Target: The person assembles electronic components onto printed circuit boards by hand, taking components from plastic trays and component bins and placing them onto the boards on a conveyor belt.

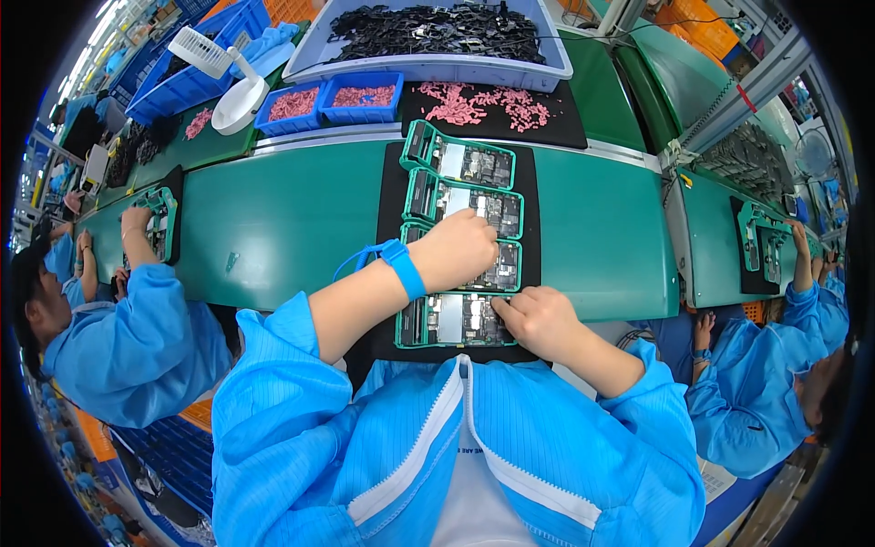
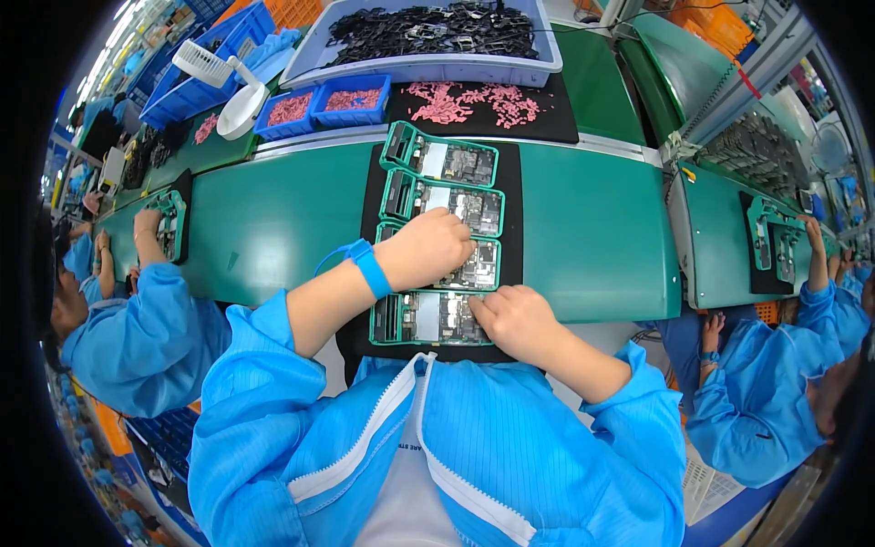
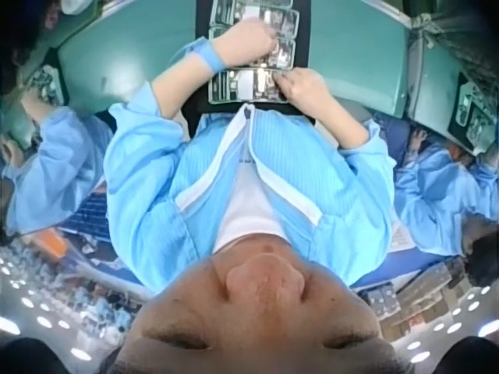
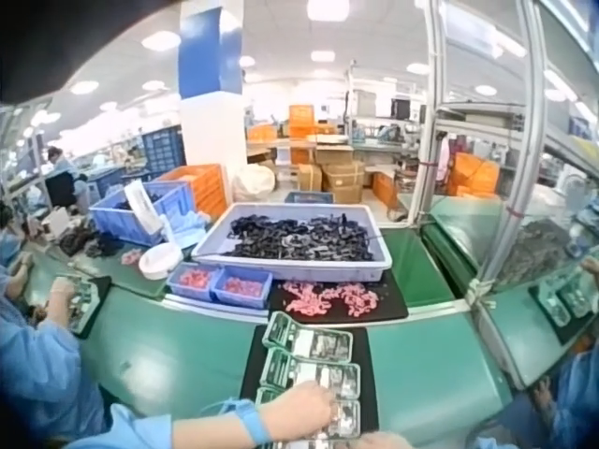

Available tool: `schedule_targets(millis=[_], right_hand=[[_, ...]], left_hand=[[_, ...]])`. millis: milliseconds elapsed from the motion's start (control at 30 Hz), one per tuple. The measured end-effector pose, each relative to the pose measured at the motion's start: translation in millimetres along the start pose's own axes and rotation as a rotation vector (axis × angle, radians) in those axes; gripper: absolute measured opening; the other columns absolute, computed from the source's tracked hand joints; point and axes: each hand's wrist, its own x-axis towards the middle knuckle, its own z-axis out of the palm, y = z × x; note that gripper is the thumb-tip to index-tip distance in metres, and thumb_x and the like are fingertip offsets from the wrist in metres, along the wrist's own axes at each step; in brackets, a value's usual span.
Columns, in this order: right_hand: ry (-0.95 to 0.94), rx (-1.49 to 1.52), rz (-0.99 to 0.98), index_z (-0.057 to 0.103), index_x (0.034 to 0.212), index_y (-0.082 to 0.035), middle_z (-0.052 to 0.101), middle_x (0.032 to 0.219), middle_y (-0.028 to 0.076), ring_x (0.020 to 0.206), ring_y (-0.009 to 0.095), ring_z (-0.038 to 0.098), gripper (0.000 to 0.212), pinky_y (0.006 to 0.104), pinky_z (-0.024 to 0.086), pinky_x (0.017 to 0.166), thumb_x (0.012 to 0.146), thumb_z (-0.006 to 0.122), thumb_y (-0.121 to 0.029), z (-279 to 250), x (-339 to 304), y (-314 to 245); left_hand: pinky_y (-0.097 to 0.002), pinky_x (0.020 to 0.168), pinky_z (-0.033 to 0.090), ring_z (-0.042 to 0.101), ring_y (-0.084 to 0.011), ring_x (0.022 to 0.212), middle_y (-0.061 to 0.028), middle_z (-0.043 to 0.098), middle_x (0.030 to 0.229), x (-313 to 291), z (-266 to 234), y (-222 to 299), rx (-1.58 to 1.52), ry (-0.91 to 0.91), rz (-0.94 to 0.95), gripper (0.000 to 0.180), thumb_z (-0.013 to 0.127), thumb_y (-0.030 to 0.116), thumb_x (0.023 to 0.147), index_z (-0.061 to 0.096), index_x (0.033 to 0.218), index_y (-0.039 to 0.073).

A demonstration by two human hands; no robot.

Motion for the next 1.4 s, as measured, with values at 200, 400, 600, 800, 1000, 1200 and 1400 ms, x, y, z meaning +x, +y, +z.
schedule_targets(millis=[200, 400, 600, 800, 1000, 1200, 1400], right_hand=[[0.013, 0.169, 0.098, 0.068, 0.095, -0.008, 0.055, 0.062, 0.002, 0.06, 0.021, 0.058, 0.025, 0.0343, 0.047, 0.053, 0.07, 0.064, -0.012, -6.3, 3.5, 11.2], [0.029, 0.299, 0.114, 0.069, 0.086, -0.008, 0.057, 0.064, 0.005, 0.061, 0.023, 0.059, 0.015, 0.0362, 0.049, 0.054, 0.071, 0.068, -0.01, -12.8, 15.4, 32.4], [0.22, 0.463, 0.251, 0.066, 0.079, -0.007, 0.059, 0.069, 0.009, 0.066, 0.027, 0.06, 0.005, 0.037, 0.049, 0.059, 0.074, 0.067, -0.007, -21.5, 64.6, 96.4], [0.288, 0.379, 0.544, 0.064, 0.081, -0.006, 0.06, 0.082, 0.013, 0.076, 0.032, 0.061, 0.005, 0.0401, 0.049, 0.067, 0.079, 0.064, -0.01, 9.6, 138.1, 201.9], [0.24, 0.161, 0.573, 0.066, 0.082, -0.007, 0.063, 0.089, 0.015, 0.085, 0.035, 0.062, 0.008, 0.0446, 0.051, 0.074, 0.079, 0.061, -0.012, 43.7, 208.6, 266.4], [-0.079, 0.017, 0.586, 0.066, 0.084, 0.001, 0.064, 0.094, 0.023, 0.091, 0.038, 0.063, 0.014, 0.0465, 0.051, 0.079, 0.078, 0.059, -0.01, 37.9, 241.2, 280.4], [0.032, 0.037, 0.622, 0.064, 0.081, 0.0, 0.064, 0.091, 0.023, 0.089, 0.039, 0.062, 0.013, 0.0467, 0.049, 0.079, 0.08, 0.057, -0.01, 33.6, 215.9, 270.0]], left_hand=[[-0.044, 0.066, 0.054, 0.067, -0.0324, 0.072, -0.0145, 0.067, 0.076, 21.8, -25.3, -47.4, -0.189, 0.004, -0.074, 0.013, 0.062, 0.017, 0.074, 0.067, 0.069, 0.006], [-0.0436, 0.076, 0.053, 0.066, -0.0347, 0.078, -0.0176, 0.067, 0.079, 35.9, -46.6, -184.4, -0.158, 0.145, -0.695, 0.012, 0.064, 0.015, 0.073, 0.072, 0.077, 0.008], [-0.04, 0.072, 0.054, 0.067, -0.0321, 0.073, -0.0167, 0.068, 0.076, 48.3, 1.2, -269.1, -0.045, -0.005, -0.773, 0.012, 0.07, 0.015, 0.069, 0.073, 0.076, 0.005], [-0.0413, 0.079, 0.054, 0.067, -0.0363, 0.085, -0.0258, 0.066, 0.085, 87.3, -5.9, -264.9, -0.102, -0.063, -1.035, 0.015, 0.07, 0.003, 0.064, 0.07, 0.077, -0.005], [-0.0433, 0.085, 0.053, 0.065, -0.0382, 0.096, -0.0261, 0.066, 0.1, 91.5, -6.8, -272.9, -0.152, -0.198, -1.04, 0.019, 0.063, 0.007, 0.076, 0.071, 0.091, 0.0], [-0.0417, 0.077, 0.054, 0.067, -0.0379, 0.08, -0.0275, 0.065, 0.08, 90.6, 0.0, -275.9, -0.066, -0.088, -0.949, 0.016, 0.072, 0.005, 0.061, 0.07, 0.074, -0.004], [-0.0428, 0.084, 0.052, 0.065, -0.0374, 0.094, -0.0252, 0.066, 0.098, 92.8, -15.3, -265.5, -0.152, -0.238, -0.995, 0.019, 0.067, 0.009, 0.072, 0.072, 0.088, -0.001]])
